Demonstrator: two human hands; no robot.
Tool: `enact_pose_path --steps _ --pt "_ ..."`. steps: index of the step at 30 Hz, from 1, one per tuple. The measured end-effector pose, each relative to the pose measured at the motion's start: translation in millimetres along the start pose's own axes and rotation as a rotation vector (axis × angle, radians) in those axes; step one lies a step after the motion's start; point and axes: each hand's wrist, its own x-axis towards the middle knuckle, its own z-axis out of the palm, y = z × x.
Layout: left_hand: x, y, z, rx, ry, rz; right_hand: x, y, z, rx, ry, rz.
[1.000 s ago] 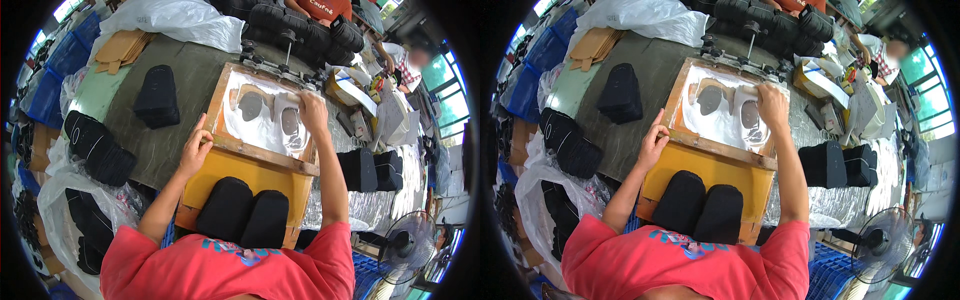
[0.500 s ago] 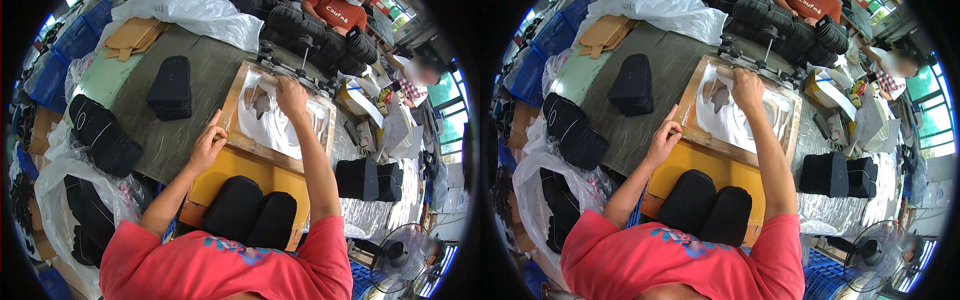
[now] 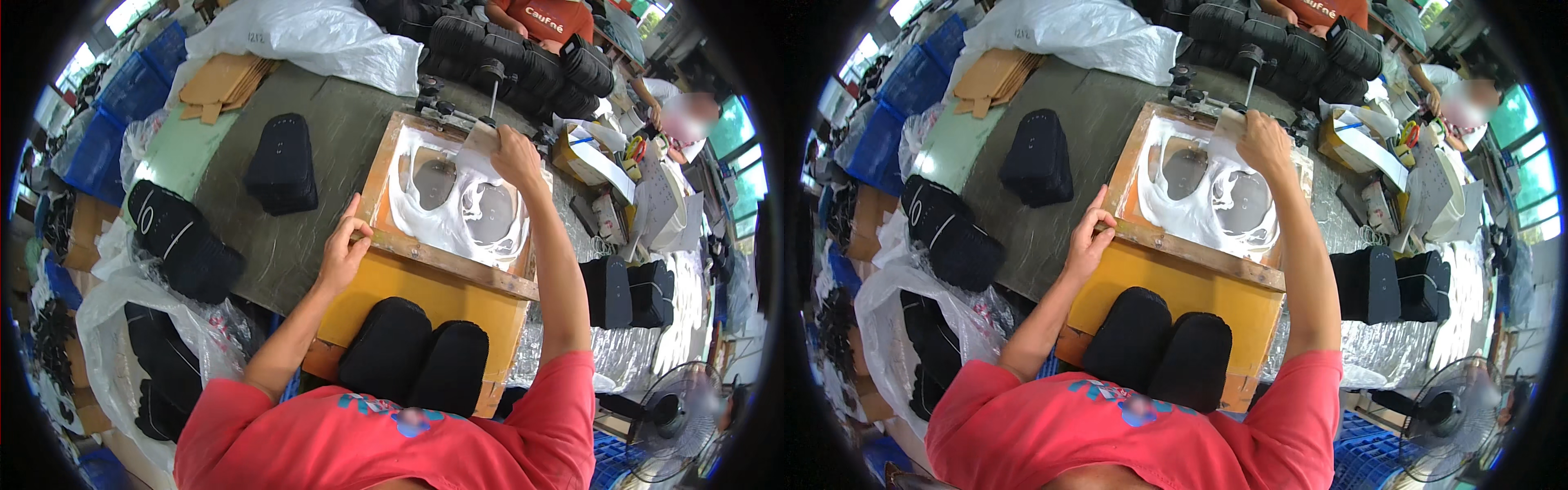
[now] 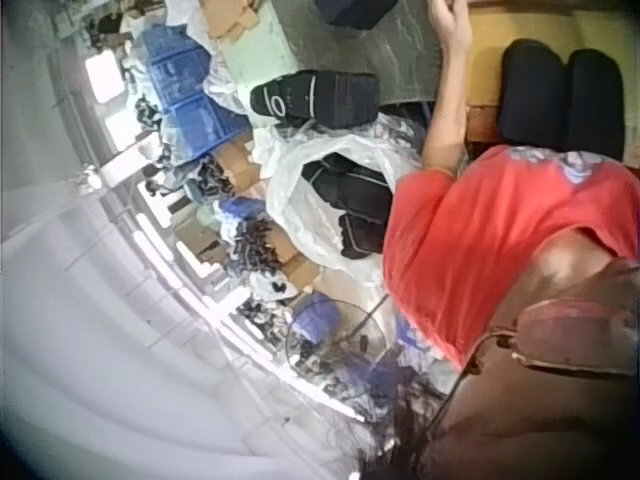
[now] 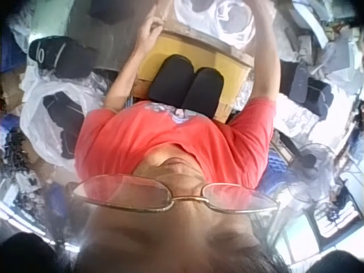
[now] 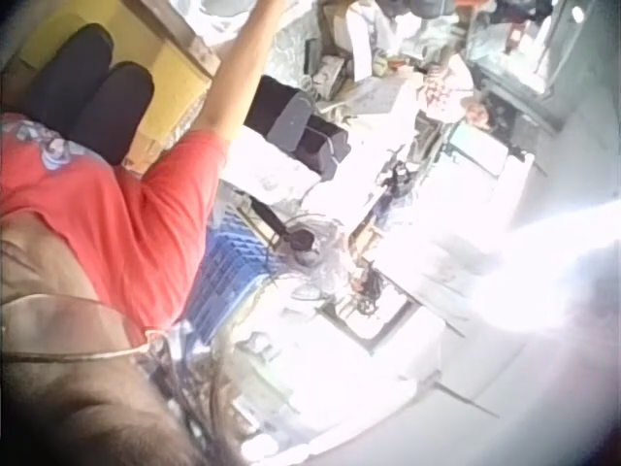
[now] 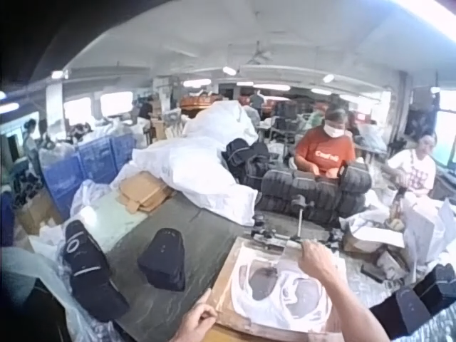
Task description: Applying adhesive or screen-printing material to black shoe components using a manual stencil press.
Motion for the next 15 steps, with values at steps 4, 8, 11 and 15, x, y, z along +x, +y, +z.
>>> enact_pose_path --steps 4,8,11,15 --pt "0 21 -15 -0.161 0.060 -0.019 3 -7 -42 0.019 0.254 -0.172" --pt "31 75 -30 -0.144 0.113 0.234 -56 -65 -181 0.594 0.094 -0.153" --pt "73 111 -25 -0.051 0.131 0.359 -106 -73 -223 0.720 -0.208 -0.406" --pt "92 113 -44 0.058 0.064 0.390 -136 -65 -147 0.530 -0.465 -0.253"
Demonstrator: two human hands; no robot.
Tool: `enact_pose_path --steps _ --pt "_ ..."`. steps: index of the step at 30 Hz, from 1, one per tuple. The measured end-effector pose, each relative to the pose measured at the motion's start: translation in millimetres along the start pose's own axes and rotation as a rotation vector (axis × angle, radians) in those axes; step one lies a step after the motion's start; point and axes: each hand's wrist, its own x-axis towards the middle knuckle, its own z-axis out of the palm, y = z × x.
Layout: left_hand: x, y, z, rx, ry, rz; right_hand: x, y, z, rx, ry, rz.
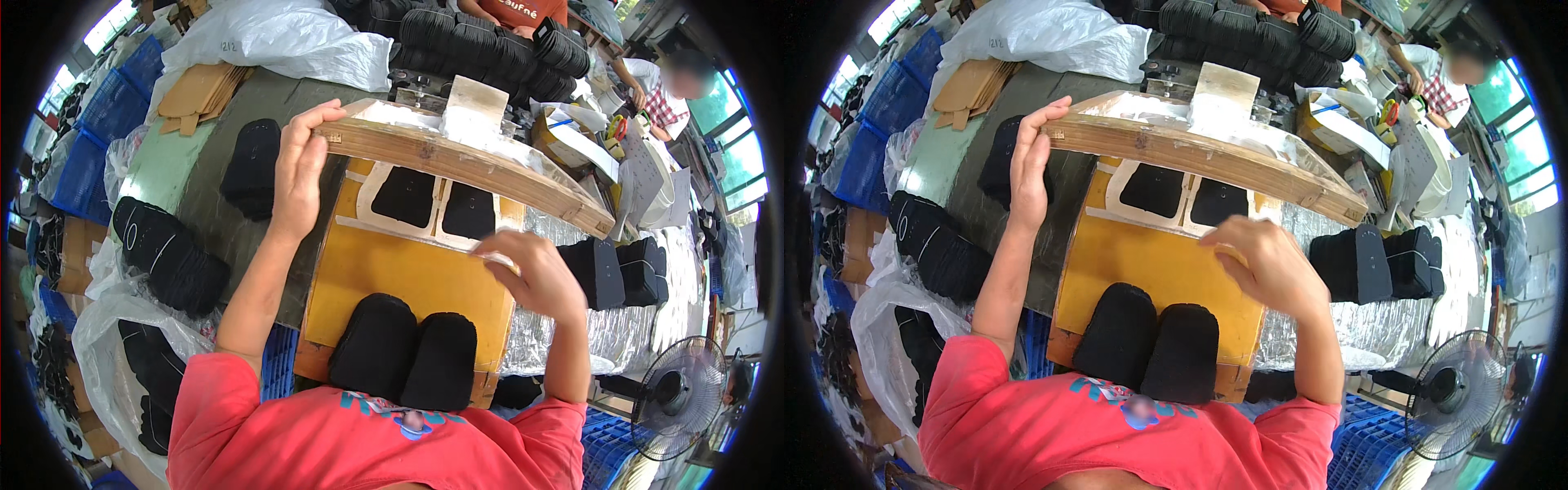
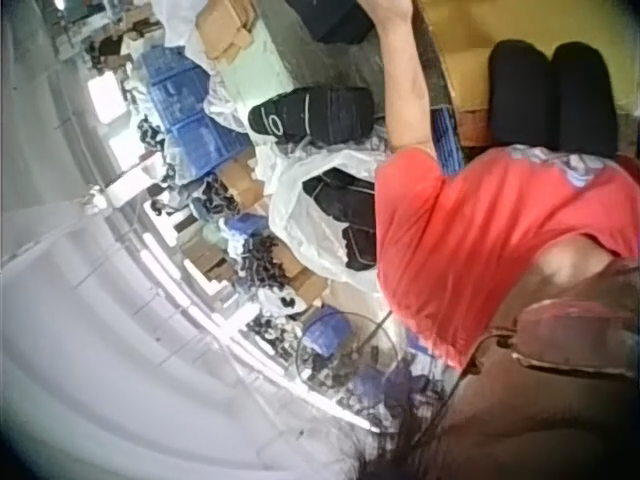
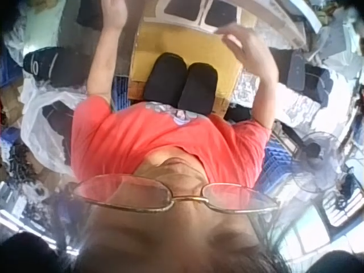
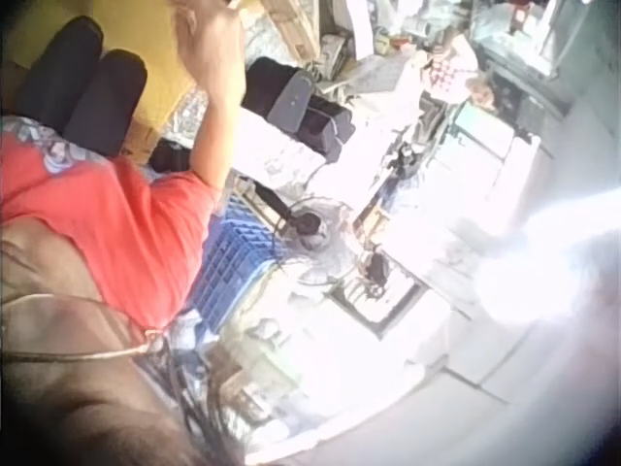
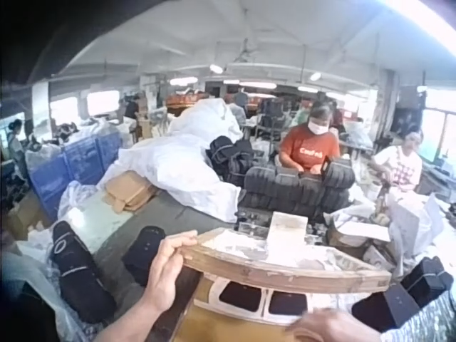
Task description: Applying adhesive or screen-printing material to black shoe components using a manual stencil press.
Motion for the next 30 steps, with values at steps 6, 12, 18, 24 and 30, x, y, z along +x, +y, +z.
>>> enact_pose_path --steps 6,12,18,24,30 --pt "-34 -72 20 -0.189 0.171 -0.358 22 186 77 -0.272 0.429 0.387" --pt "-32 -122 92 0.342 -0.397 -0.228 18 218 92 -0.294 0.542 0.490" --pt "-36 -134 99 0.892 -0.326 0.084 -20 122 58 0.369 0.536 0.443" --pt "-30 -109 113 0.827 -0.402 -0.024 -161 100 -50 -0.084 0.930 0.474" --pt "-27 -122 110 0.886 -0.499 -0.083 -198 173 -84 0.249 0.849 0.587"
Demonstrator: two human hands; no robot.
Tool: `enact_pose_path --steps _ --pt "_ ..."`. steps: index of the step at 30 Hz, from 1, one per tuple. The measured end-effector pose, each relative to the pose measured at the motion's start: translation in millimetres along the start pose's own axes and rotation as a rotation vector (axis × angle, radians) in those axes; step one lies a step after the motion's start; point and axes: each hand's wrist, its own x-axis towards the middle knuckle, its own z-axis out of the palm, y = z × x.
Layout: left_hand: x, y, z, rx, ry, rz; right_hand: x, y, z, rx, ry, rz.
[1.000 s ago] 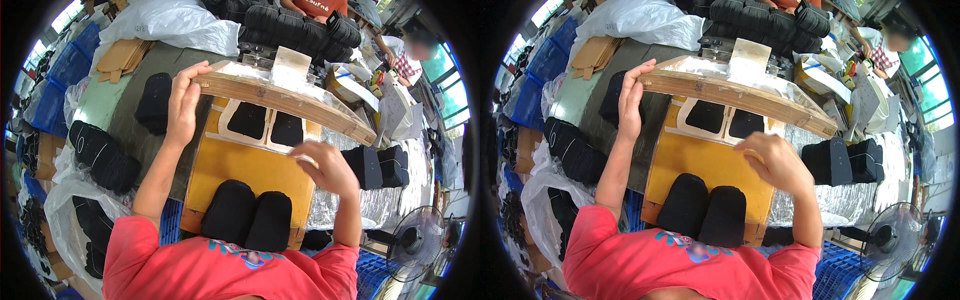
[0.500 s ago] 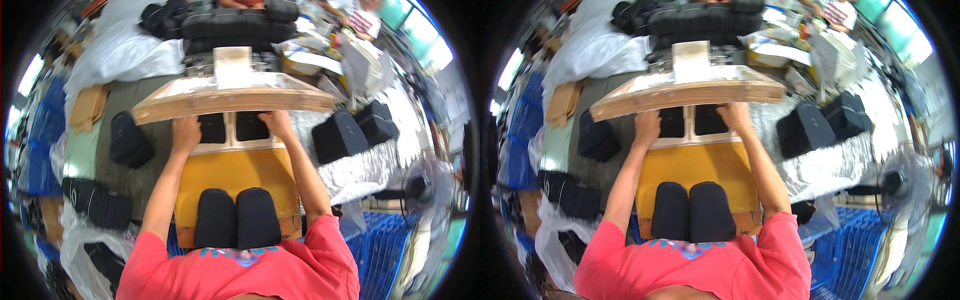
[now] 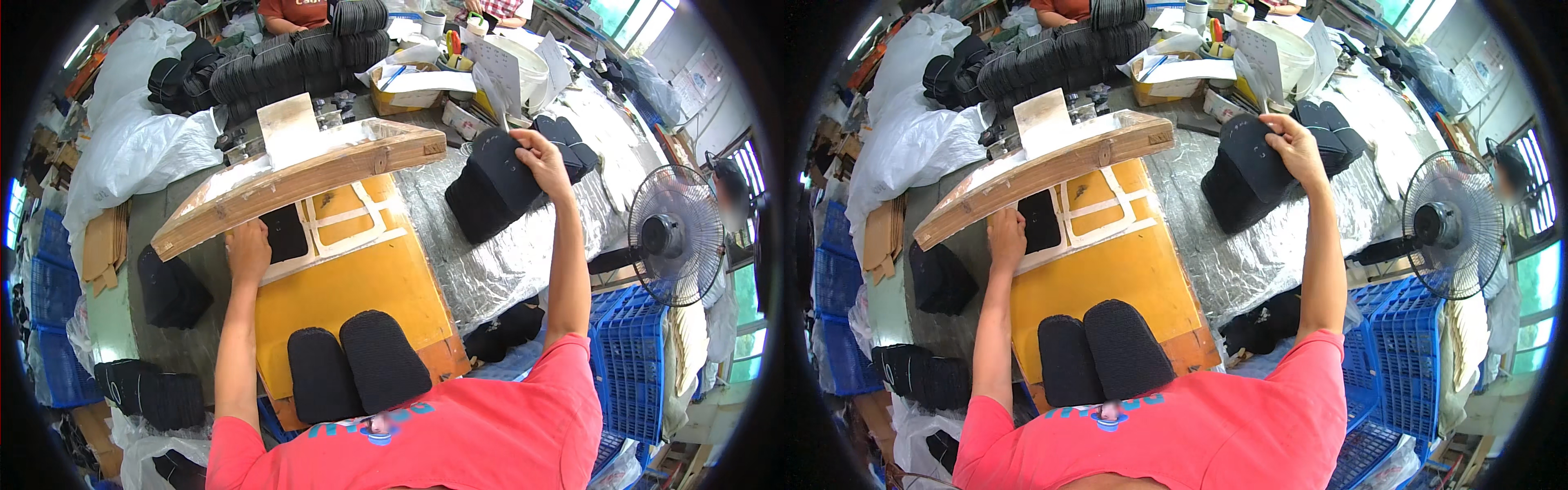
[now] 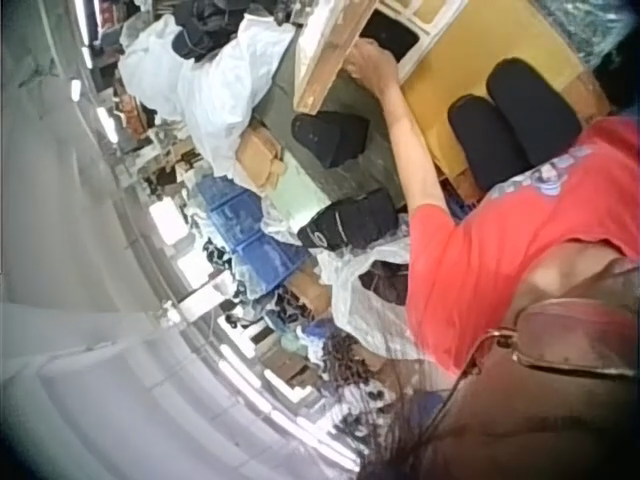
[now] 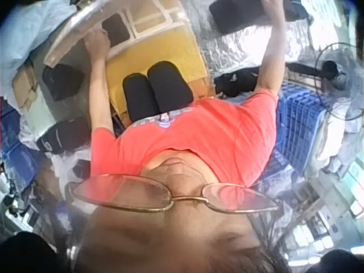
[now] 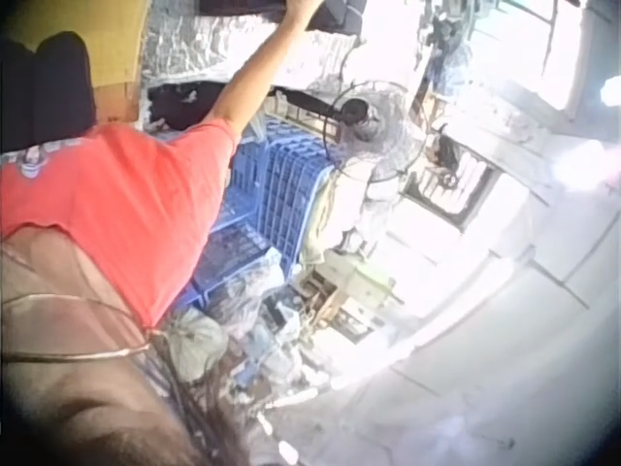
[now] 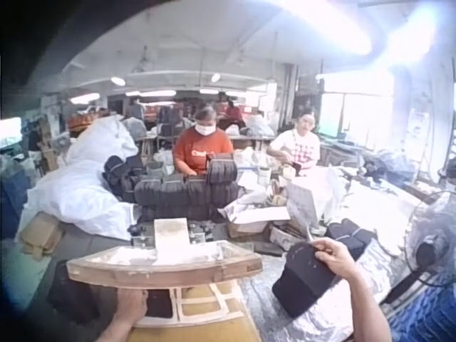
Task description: Applying adhesive or screen-printing material to black shoe components using a manual stencil press.
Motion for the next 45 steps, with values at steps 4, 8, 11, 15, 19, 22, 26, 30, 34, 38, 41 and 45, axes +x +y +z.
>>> enact_pose_path --steps 4,8,11,15,19,22,26,30,34,38,41,45 --pt "-4 6 3 0.023 0.213 0.050 2 20 0 -0.341 -0.024 0.080" --pt "-1 6 -5 -0.044 0.157 0.093 -1 12 1 -0.392 -0.001 -0.009" --pt "7 10 -3 -0.089 0.080 0.094 -6 10 -5 -0.460 0.035 0.028" --pt "5 4 -4 -0.007 0.080 0.073 -18 -4 7 -0.692 0.081 0.052" --pt "-24 -27 -26 -0.293 0.203 -0.018 -27 -23 39 -0.752 -0.045 0.046" --pt "-68 8 -81 -0.667 0.258 -0.089 -34 -17 31 -0.754 -0.068 -0.023" --pt "-125 5 -146 -0.971 0.201 -0.222 -42 -5 7 -0.762 -0.095 0.119" --pt "-152 -57 -197 -0.745 0.488 -0.355 -58 -15 16 -0.981 0.091 -0.032" --pt "-120 -107 -213 -0.826 0.619 -0.405 -90 -73 59 -0.787 0.202 -0.304" --pt "-88 -150 -189 -0.739 0.495 -0.518 -142 -103 115 -0.398 -0.512 -0.268" --pt "-86 -172 -150 -0.423 0.503 -0.467 -167 -136 157 -0.393 -0.731 -0.290" --pt "-86 -169 -138 -0.260 0.528 -0.441 -179 -133 172 -0.510 -0.793 -0.297"
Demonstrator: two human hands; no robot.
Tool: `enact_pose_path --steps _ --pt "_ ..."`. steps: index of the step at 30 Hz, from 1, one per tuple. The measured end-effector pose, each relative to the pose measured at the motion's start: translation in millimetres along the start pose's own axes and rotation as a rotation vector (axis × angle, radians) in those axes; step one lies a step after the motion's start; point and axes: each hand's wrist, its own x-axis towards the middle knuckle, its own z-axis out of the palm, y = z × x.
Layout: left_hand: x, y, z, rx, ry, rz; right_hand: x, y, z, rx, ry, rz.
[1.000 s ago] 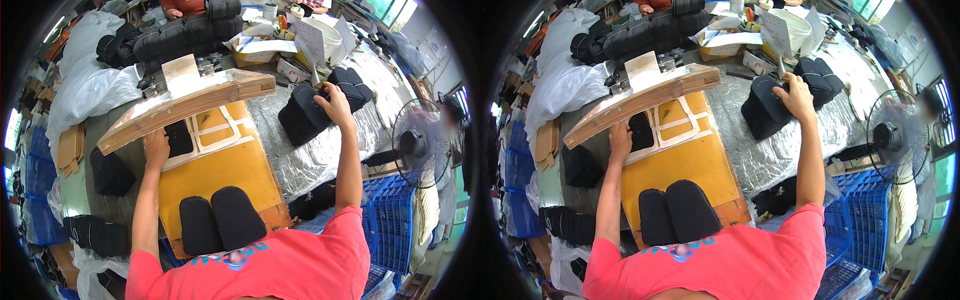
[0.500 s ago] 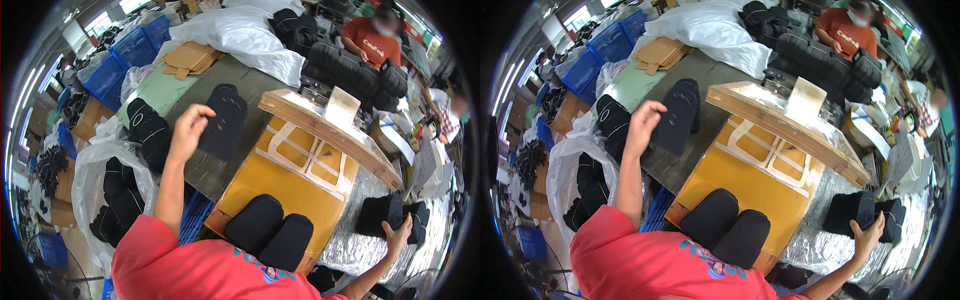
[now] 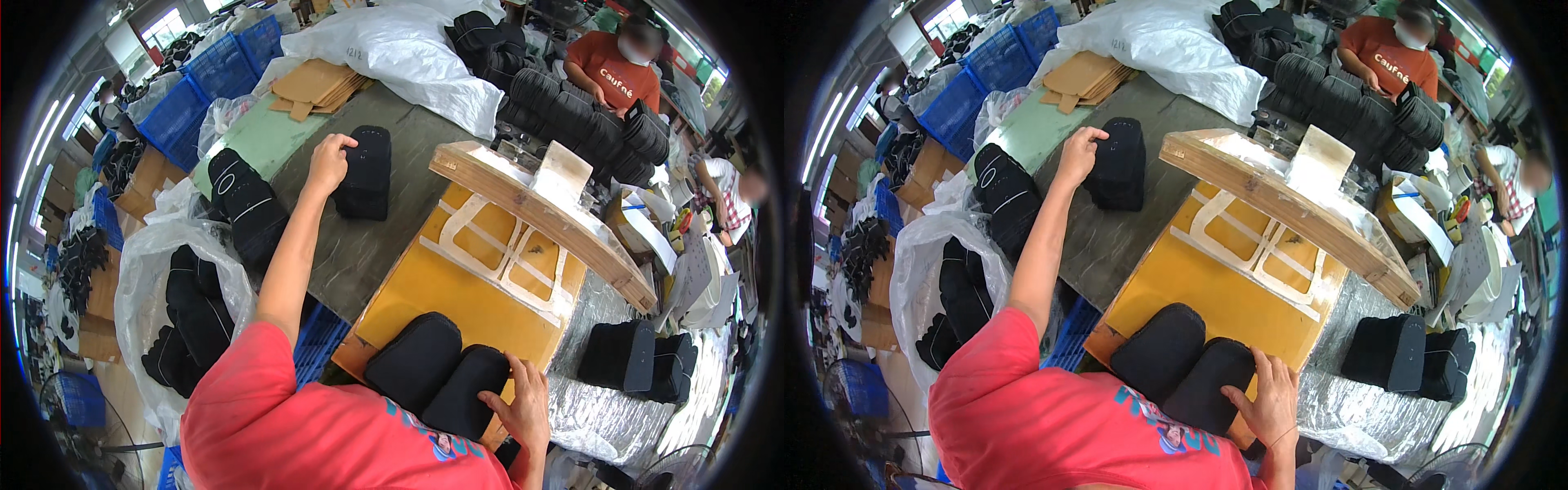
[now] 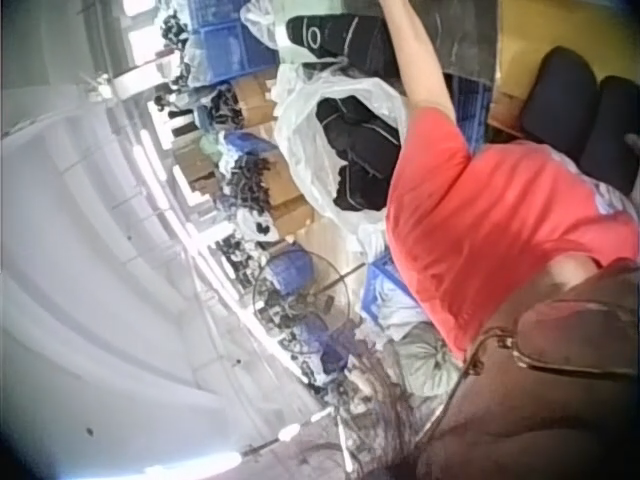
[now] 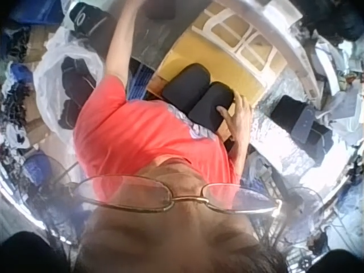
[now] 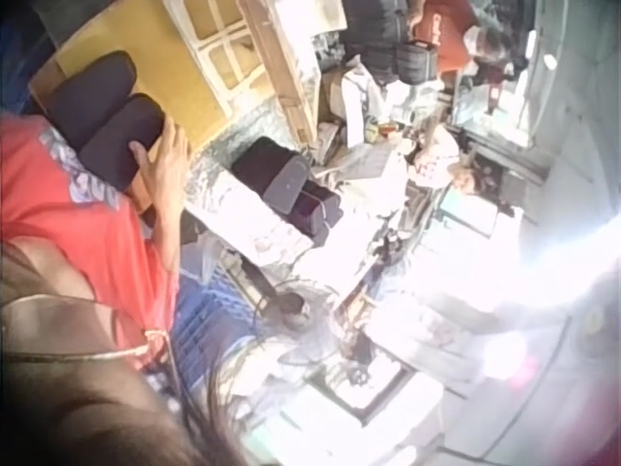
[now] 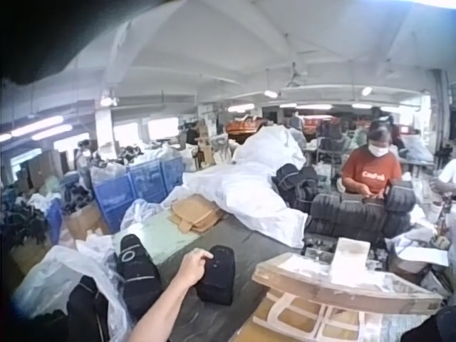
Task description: Applying adhesive or screen-printing material to black shoe components using a manual stencil press.
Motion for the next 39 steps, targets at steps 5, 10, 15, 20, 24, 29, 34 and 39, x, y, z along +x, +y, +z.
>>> enact_pose_path --steps 5,10,15,20,24,29,34,39 --pt "-6 4 0 0.172 0.010 0.090 -6 -17 2 -0.080 0.108 -0.042" --pt "-14 10 2 0.234 -0.019 0.118 -9 -24 4 -0.006 0.204 -0.104" --pt "-7 13 -4 0.277 -0.097 0.184 1 -10 1 0.038 0.158 -0.229" --pt "-33 77 -21 0.246 0.038 0.438 61 35 -12 0.412 0.325 -0.012" --pt "-92 150 -5 -0.372 -0.557 0.314 158 132 -10 0.209 0.477 0.114" --pt "-177 174 -7 -0.439 -0.963 0.410 225 169 22 -0.236 0.848 -0.190" --pt "-209 173 -13 -0.316 -0.901 0.344 218 123 47 -0.050 0.525 -0.049" --pt "-211 172 -7 -0.298 -0.910 0.342 215 115 45 -0.021 0.417 0.046"
